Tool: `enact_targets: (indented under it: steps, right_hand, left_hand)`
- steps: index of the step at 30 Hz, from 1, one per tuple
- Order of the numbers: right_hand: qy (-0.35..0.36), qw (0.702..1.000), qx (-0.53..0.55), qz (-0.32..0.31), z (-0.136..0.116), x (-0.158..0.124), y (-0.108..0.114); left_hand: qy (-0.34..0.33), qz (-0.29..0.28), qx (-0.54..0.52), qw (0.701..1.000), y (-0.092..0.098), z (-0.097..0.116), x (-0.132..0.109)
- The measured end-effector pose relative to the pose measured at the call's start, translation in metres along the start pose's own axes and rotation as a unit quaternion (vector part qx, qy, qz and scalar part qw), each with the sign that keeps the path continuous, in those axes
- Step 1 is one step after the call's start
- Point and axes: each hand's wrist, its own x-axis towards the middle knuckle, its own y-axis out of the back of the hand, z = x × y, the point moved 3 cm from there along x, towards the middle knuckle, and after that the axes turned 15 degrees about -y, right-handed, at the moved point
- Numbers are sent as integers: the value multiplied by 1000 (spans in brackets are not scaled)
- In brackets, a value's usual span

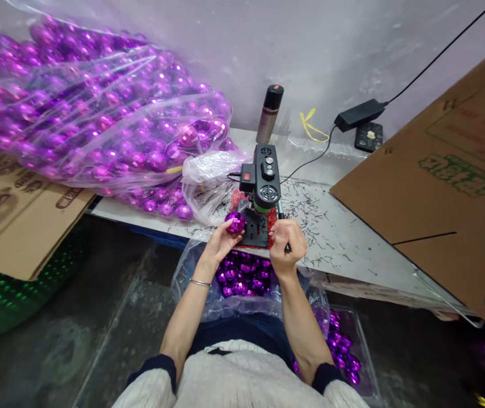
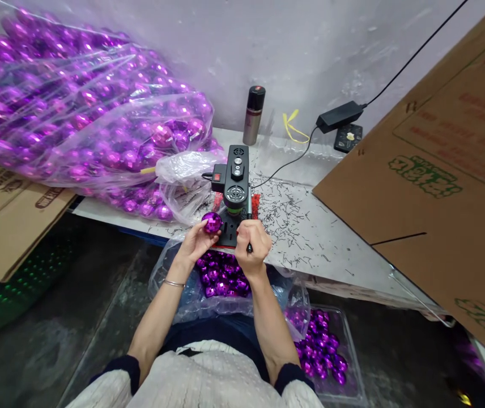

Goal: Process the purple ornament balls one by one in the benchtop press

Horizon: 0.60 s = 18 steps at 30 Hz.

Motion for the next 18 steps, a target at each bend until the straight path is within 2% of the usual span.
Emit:
enact_targets:
  steps: [2, 4, 7, 9, 13, 18]
  right_hand:
    - [0, 1000, -6, -6, 0, 0, 0]
    - [3, 1000, -12, -10, 0, -1, 1]
    - [7, 1000, -15, -11, 0, -1, 1]
    - [9, 1000, -13, -9, 1, -2, 1]
    - [10, 1000, -14, -11, 2, -2, 1]
    - [14, 1000, -15, -14, 1, -1, 1]
  left_hand:
    - [-37, -3, 76, 996, 1, -5, 5]
    - [-96, -5, 170, 981, 0, -9, 10]
    - [-198, -13, 314, 929, -3, -13, 14]
    - [-240, -29, 385, 891, -5, -15, 16]
    - [-282, -76, 459, 839, -9, -17, 18]
    - [-310, -136, 481, 809, -17, -21, 21]
